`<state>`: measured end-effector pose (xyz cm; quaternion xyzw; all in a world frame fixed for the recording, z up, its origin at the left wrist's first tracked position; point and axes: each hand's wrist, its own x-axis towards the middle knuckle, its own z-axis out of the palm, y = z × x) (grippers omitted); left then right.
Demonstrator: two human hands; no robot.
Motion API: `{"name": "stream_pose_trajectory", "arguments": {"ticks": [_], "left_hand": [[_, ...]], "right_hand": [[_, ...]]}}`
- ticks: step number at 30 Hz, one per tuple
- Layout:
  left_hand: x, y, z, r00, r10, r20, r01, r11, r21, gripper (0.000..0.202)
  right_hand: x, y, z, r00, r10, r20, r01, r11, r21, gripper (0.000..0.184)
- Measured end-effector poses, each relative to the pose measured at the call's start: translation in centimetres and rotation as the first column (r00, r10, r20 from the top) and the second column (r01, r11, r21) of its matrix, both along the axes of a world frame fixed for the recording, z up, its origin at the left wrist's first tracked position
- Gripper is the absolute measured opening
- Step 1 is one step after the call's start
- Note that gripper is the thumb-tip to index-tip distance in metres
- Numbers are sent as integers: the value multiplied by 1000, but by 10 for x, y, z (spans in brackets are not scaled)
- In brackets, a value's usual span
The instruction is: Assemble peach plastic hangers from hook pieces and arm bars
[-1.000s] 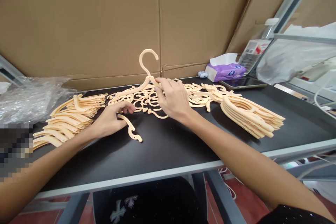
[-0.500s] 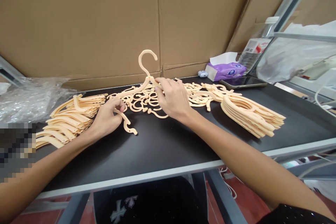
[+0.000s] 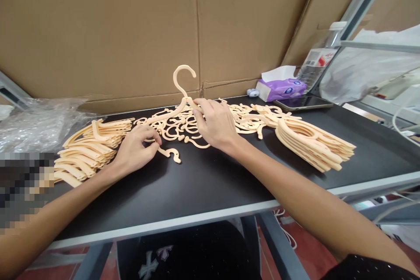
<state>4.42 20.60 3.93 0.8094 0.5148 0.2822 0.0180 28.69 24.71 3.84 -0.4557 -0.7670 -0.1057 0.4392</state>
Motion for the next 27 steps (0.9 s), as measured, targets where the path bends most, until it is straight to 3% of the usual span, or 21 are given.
{"name": "stream_pose_trajectory", "arguments": {"ticks": [6,10,16,23,27], "left_hand": [[5,-5,-1,959,-281,37,283,957,-71,19],[7,-11,-2,927,-375,-3,373,923,-99,21],[5,-9,-7,900,-435,3,434,897,-86,17],[5,-11,-5,861,-481,-165,483,875,-31,24],[3,-9,-6,869,-423,-256,450,892,52,28]], "right_hand": [[0,0,0,1000,3,-4,-3,1000,3,25],[0,0,0,1000,6,-7,-6,1000,2,26],[0,1,-2,999,30,24,-29,999,-22,27],[1,0,-2,998,38,59,-36,999,-25,28],[1,2,-3,998,28,59,-27,999,-26,30]]}}
